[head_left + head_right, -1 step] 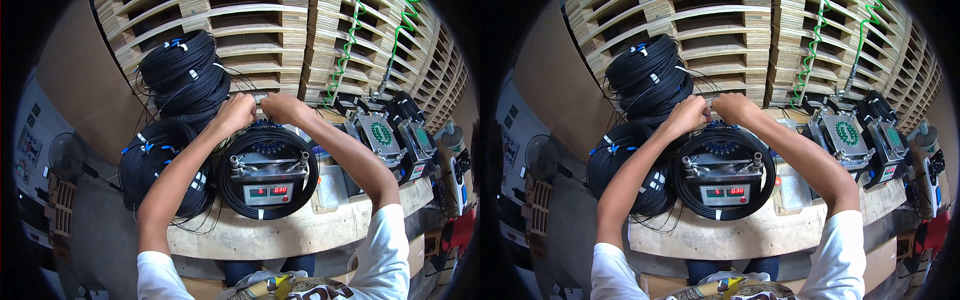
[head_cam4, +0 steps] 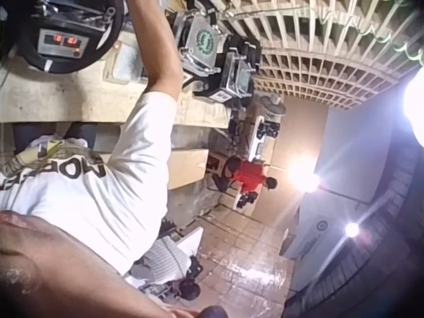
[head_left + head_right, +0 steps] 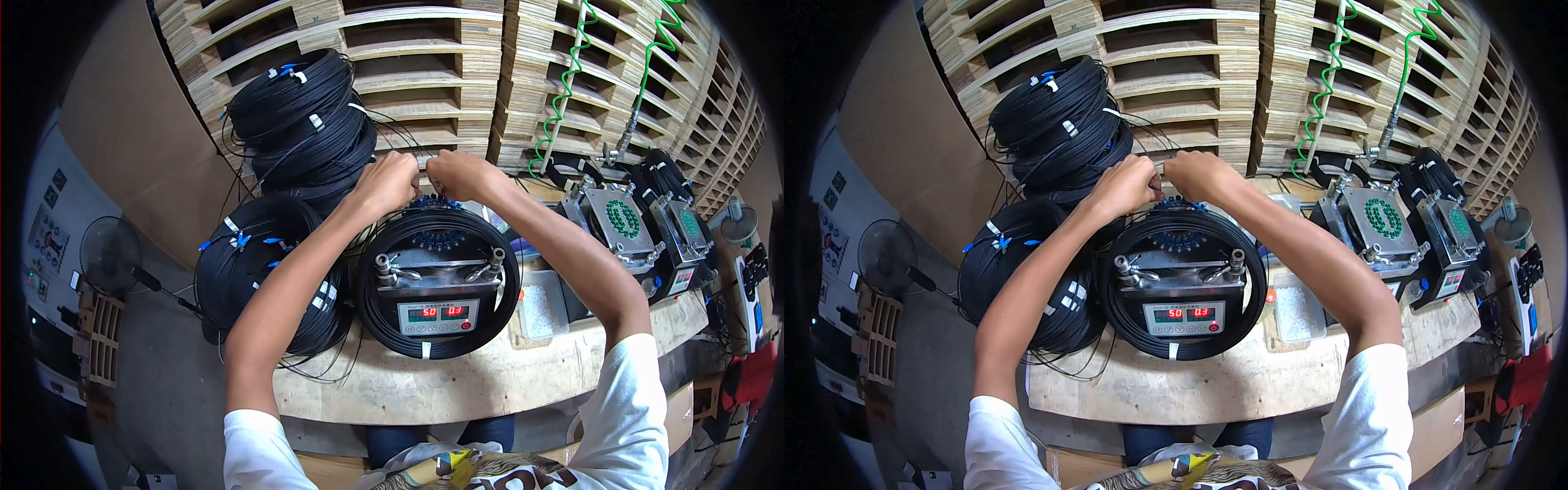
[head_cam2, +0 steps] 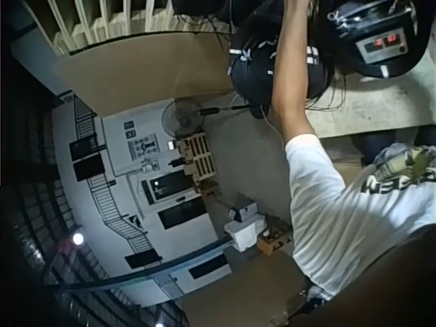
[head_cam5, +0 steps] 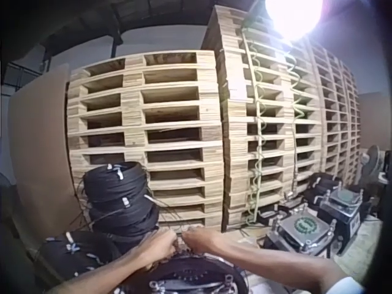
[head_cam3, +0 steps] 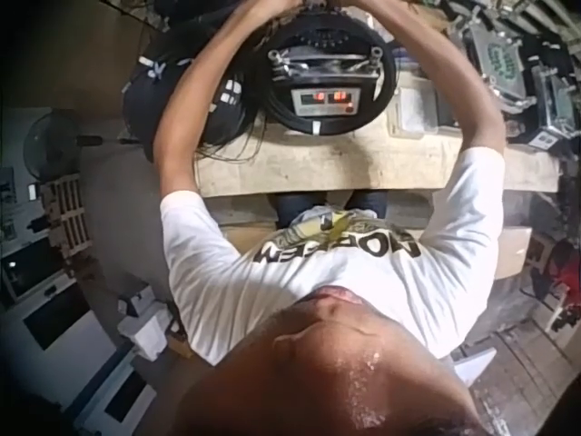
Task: Preparing and loading cable spools into specialized industrial winding or processing machines.
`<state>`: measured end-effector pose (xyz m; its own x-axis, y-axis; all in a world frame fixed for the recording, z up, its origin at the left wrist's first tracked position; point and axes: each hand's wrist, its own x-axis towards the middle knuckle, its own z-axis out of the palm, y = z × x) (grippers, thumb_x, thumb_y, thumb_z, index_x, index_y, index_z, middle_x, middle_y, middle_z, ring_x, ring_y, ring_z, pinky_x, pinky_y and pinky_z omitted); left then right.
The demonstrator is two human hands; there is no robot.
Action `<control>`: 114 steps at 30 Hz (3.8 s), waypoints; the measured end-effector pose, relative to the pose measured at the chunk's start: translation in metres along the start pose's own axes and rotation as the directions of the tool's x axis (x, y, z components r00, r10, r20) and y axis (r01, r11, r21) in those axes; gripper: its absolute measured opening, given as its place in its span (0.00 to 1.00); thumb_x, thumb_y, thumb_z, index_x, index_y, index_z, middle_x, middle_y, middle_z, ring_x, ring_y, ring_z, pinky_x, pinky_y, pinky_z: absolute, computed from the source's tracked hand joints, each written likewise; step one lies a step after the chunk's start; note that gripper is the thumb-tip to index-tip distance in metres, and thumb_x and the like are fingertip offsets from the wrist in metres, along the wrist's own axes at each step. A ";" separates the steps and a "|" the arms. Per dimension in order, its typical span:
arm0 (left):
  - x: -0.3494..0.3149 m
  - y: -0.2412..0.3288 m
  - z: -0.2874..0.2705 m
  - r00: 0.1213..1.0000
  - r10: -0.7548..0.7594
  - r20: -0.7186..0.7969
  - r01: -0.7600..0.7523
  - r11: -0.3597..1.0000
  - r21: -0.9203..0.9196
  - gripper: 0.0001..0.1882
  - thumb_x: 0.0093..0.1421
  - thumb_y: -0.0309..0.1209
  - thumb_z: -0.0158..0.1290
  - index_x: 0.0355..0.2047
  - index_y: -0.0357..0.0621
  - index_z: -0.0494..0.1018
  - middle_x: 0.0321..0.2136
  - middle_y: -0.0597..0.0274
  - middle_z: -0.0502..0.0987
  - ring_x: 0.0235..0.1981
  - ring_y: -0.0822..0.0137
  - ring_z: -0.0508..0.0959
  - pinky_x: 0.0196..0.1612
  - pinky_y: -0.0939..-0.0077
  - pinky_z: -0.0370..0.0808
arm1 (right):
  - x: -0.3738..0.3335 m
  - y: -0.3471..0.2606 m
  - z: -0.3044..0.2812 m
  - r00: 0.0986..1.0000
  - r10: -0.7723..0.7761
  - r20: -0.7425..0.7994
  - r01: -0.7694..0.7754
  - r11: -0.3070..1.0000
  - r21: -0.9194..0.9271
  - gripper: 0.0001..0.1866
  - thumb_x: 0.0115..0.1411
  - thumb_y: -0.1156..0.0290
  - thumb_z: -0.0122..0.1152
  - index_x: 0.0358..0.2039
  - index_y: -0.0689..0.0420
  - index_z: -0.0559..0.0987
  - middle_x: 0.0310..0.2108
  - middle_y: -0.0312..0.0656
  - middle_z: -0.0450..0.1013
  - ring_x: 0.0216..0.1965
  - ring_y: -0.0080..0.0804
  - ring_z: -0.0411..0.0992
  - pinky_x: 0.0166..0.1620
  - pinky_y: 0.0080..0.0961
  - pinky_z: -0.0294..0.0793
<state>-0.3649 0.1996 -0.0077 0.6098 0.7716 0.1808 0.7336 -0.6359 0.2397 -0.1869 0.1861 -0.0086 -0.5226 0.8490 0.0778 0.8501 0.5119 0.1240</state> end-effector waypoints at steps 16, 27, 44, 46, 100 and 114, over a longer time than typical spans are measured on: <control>0.033 0.018 0.014 0.993 -0.095 0.067 0.086 0.988 0.125 0.13 0.46 0.24 0.66 0.33 0.32 0.81 0.36 0.37 0.80 0.42 0.44 0.82 0.44 0.55 0.80 | -0.020 0.035 0.032 0.992 -0.046 -0.114 0.082 0.938 0.336 0.08 0.49 0.75 0.68 0.33 0.58 0.84 0.31 0.46 0.81 0.32 0.44 0.80 0.36 0.36 0.79; 0.046 -0.024 0.032 0.982 0.141 0.125 -0.096 0.945 -0.313 0.36 0.71 0.55 0.35 0.65 0.37 0.61 0.58 0.43 0.72 0.62 0.52 0.69 0.65 0.66 0.62 | -0.008 0.103 0.020 0.875 0.447 0.183 -0.454 0.632 0.628 0.28 0.60 0.45 0.62 0.48 0.57 0.79 0.29 0.44 0.78 0.20 0.30 0.75 0.21 0.29 0.76; 0.047 -0.026 0.046 0.942 0.139 0.305 0.013 0.894 -0.448 0.32 0.73 0.49 0.34 0.54 0.31 0.73 0.56 0.45 0.74 0.61 0.54 0.70 0.65 0.71 0.60 | 0.005 0.128 0.081 0.764 0.487 0.422 -0.548 0.146 0.824 0.24 0.61 0.70 0.57 0.54 0.67 0.65 0.42 0.52 0.68 0.37 0.45 0.76 0.28 0.44 0.88; 0.049 -0.028 0.045 0.936 0.132 0.325 0.041 0.879 -0.475 0.32 0.73 0.49 0.34 0.54 0.31 0.73 0.56 0.46 0.74 0.61 0.55 0.70 0.65 0.71 0.60 | -0.004 0.129 0.087 0.785 0.496 0.371 -0.478 0.104 0.872 0.24 0.61 0.69 0.58 0.55 0.65 0.66 0.42 0.50 0.68 0.37 0.44 0.76 0.29 0.44 0.88; 0.065 -0.104 0.069 0.942 -0.063 0.329 0.312 0.522 -0.794 0.18 0.60 0.26 0.58 0.52 0.43 0.77 0.34 0.59 0.81 0.34 0.70 0.78 0.40 0.73 0.75 | -0.071 0.058 0.093 0.864 0.463 0.196 -0.310 0.183 0.933 0.64 0.46 0.45 0.76 0.74 0.47 0.43 0.48 0.48 0.70 0.39 0.35 0.72 0.36 0.31 0.76; 0.049 -0.132 0.111 0.598 -0.764 0.241 0.357 -0.015 -0.934 0.16 0.55 0.44 0.64 0.27 0.48 0.71 0.25 0.65 0.76 0.20 0.70 0.73 0.22 0.72 0.73 | -0.069 0.056 0.095 0.850 0.480 0.218 -0.297 0.093 0.950 0.62 0.50 0.52 0.77 0.73 0.50 0.42 0.50 0.47 0.68 0.34 0.30 0.71 0.30 0.27 0.75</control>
<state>-0.3990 0.3200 -0.1366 -0.1233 0.9443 -0.3051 -0.0733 0.2980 0.9518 -0.0972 0.1685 -0.1011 -0.0217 0.9957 -0.0903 0.2968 -0.0798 -0.9516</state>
